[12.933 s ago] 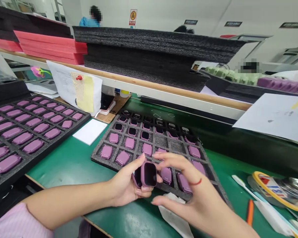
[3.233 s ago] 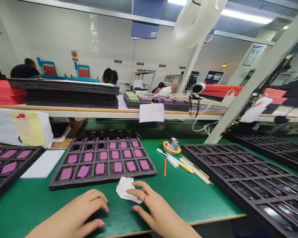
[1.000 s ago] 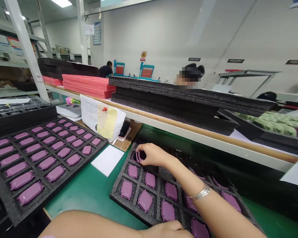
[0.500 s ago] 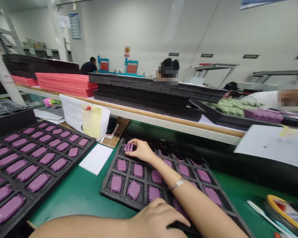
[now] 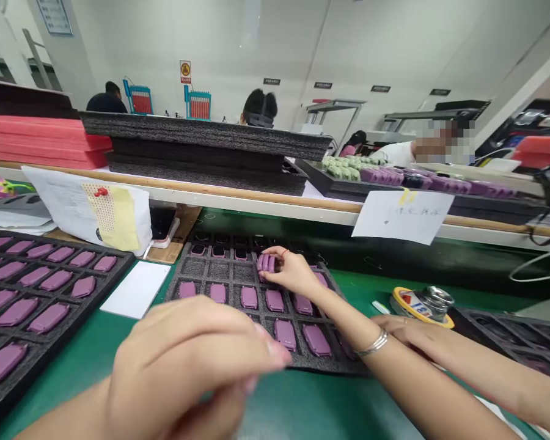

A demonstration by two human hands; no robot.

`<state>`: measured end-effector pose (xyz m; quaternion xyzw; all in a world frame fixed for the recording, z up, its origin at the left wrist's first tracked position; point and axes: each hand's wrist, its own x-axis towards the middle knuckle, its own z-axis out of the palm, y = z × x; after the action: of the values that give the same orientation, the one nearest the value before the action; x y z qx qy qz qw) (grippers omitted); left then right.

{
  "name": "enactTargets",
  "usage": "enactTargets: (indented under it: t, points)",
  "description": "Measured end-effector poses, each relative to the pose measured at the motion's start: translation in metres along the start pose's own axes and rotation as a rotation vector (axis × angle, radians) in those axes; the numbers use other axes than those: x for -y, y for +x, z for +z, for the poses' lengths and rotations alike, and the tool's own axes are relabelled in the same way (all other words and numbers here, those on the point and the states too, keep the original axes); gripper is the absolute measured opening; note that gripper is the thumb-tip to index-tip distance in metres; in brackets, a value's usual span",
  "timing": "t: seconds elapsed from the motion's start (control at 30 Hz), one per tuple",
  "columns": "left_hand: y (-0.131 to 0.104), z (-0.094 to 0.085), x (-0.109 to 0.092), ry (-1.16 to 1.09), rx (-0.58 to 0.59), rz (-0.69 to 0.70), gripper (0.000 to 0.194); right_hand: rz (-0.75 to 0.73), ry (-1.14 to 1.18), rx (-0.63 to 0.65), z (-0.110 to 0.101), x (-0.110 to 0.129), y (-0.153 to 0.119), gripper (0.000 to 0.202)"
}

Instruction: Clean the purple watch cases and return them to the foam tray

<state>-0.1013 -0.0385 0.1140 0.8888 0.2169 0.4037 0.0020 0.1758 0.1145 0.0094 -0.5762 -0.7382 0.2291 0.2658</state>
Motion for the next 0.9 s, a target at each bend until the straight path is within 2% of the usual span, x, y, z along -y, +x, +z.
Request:
enactTargets:
  t: [0.03, 0.07, 0.1, 0.17, 0.23, 0.27, 0.37, 0.47, 0.73, 0.9]
  points:
    - [0.003, 0.001, 0.010, 0.069, -0.052, -0.009, 0.022, 0.016, -0.046, -0.039, -0.010, -0.004, 0.002, 0.036]
    - [0.005, 0.003, 0.021, 0.147, -0.021, -0.052, 0.019, 0.031, -0.089, -0.073, -0.019, -0.008, 0.004, 0.036]
    - [0.007, 0.005, 0.034, 0.207, 0.075, -0.153, 0.016, 0.044, -0.127, -0.099, -0.026, -0.011, 0.007, 0.036]
    - [0.007, 0.010, 0.062, 0.283, 0.390, -0.463, 0.030, 0.057, -0.186, -0.123, -0.034, -0.012, 0.013, 0.036]
    - [0.005, 0.015, 0.090, 0.362, 0.723, -0.710, 0.029, 0.050, -0.227, -0.122, -0.033, -0.010, 0.019, 0.036]
    - [0.004, 0.018, 0.102, 0.381, 0.774, -0.757, 0.024, 0.038, -0.241, -0.114, -0.029, -0.006, 0.022, 0.036]
    - [0.000, 0.025, 0.126, 0.393, 0.816, -0.818, 0.024, -0.026, -0.265, -0.061, -0.010, 0.007, 0.032, 0.036]
    - [-0.002, 0.032, 0.136, 0.376, 0.841, -0.840, 0.027, -0.084, -0.283, 0.020, 0.012, 0.026, 0.045, 0.036]
    - [-0.005, 0.035, 0.141, 0.318, 0.886, -0.822, 0.042, -0.163, -0.323, 0.228, 0.069, 0.089, 0.101, 0.037]
    - [-0.001, 0.025, 0.135, 0.292, 0.869, -0.820, 0.047, -0.084, -0.375, 0.414, 0.089, 0.118, 0.143, 0.035]
